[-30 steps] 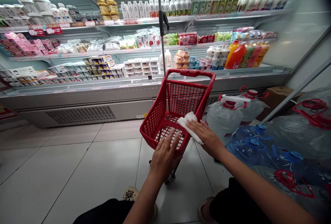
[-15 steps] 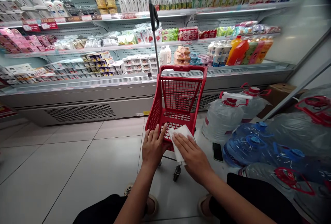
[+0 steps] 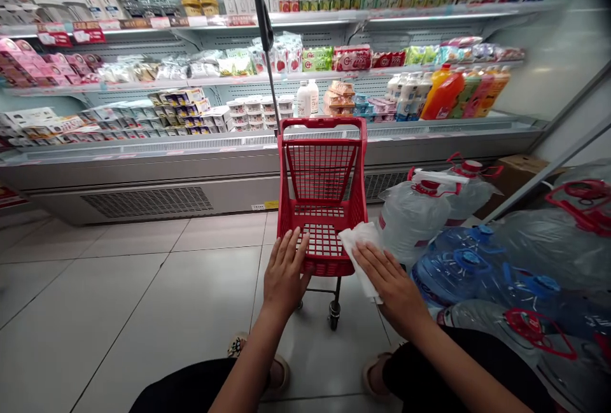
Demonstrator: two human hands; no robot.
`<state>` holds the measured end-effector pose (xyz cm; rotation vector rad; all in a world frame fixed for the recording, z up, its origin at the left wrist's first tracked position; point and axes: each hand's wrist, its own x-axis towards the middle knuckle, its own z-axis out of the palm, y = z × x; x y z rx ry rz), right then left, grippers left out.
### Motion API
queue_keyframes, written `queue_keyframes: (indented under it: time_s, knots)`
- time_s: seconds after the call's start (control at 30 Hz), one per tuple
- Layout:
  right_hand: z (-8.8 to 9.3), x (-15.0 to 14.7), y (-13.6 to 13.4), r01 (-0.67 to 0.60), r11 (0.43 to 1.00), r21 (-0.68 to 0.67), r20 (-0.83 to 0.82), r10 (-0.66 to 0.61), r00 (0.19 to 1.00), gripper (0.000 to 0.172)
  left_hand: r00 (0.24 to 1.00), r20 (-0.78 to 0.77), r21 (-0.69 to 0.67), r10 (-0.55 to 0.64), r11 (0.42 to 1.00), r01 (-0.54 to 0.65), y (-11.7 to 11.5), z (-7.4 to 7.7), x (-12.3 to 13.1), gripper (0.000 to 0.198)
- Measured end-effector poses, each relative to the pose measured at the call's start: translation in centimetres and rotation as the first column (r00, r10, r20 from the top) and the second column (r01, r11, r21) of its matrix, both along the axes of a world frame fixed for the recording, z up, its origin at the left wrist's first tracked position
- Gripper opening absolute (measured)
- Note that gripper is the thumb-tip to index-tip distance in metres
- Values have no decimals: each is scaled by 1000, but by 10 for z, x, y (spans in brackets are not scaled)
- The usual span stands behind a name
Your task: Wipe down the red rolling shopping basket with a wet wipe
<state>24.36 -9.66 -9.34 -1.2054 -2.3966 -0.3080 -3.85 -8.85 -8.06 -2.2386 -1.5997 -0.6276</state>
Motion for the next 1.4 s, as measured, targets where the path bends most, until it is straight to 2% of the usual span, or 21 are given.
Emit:
queue_keyframes:
  time_s: [0.07,0.2,0.27,0.33,0.4,0.53,0.6,0.7,0.87,0.93,1.0,1.1,1.17,1.23,1.3,1.33,1.4]
  knots:
    - [0,-23,5,-1,1000,-2,-33,1,999,87,1000,17,4,0,1000,0,0,-3,13,73]
    - [1,-81,16,-98,995,23,-74,100,992,90,1000,15,29,-16,999,16,1,-6,27,84]
    - [1,-92,19,-142,989,37,-64,144,988,90,1000,0,54,-9,998,9,1,-7,26,87]
    - [2,-83,19,-163,986,27,-22,164,986,91,1000,-26,74,2,997,0,1,-6,21,86]
    - [1,-60,16,-145,989,14,26,144,989,92,998,-63,74,9,997,-5,0,-6,16,84]
    - [-2,-4,12,-10,1000,8,55,10,998,92,993,-115,42,30,999,-25,-4,-5,16,81]
    - [-5,12,13,42,999,-9,40,-42,998,93,993,-111,29,37,999,-34,-6,-5,21,79]
    - [-13,19,20,88,996,-29,-32,-89,995,89,997,-78,-1,28,1000,-29,-7,-5,36,80]
    - [-26,15,45,137,990,-45,-200,-143,969,76,1000,-3,-92,-19,996,18,-15,-2,71,97]
    - [-28,13,55,152,987,-47,-247,-159,956,72,998,26,-134,-61,989,64,-17,2,83,102]
    - [-27,10,60,171,984,-55,-267,-179,947,70,987,51,-183,-152,970,159,-16,10,89,105]
    - [-23,-1,51,170,982,-82,-252,-186,950,70,921,66,-261,-384,884,388,4,31,77,109]
    - [-20,-10,36,101,989,-109,-215,-122,969,72,862,19,-289,-507,822,490,28,48,56,113]
    - [-16,-14,22,-15,989,-147,-159,-8,987,76,856,-82,-284,-510,835,471,54,63,32,114]
    - [-12,-4,21,-124,975,-187,-94,108,990,80,863,-168,-287,-476,861,419,75,69,14,110]
    - [-10,7,28,-148,969,-196,-72,136,988,81,867,-191,-283,-461,871,401,82,69,9,106]
    - [-7,37,51,-118,976,-182,-61,108,992,82,882,-200,-250,-426,893,375,88,64,7,100]
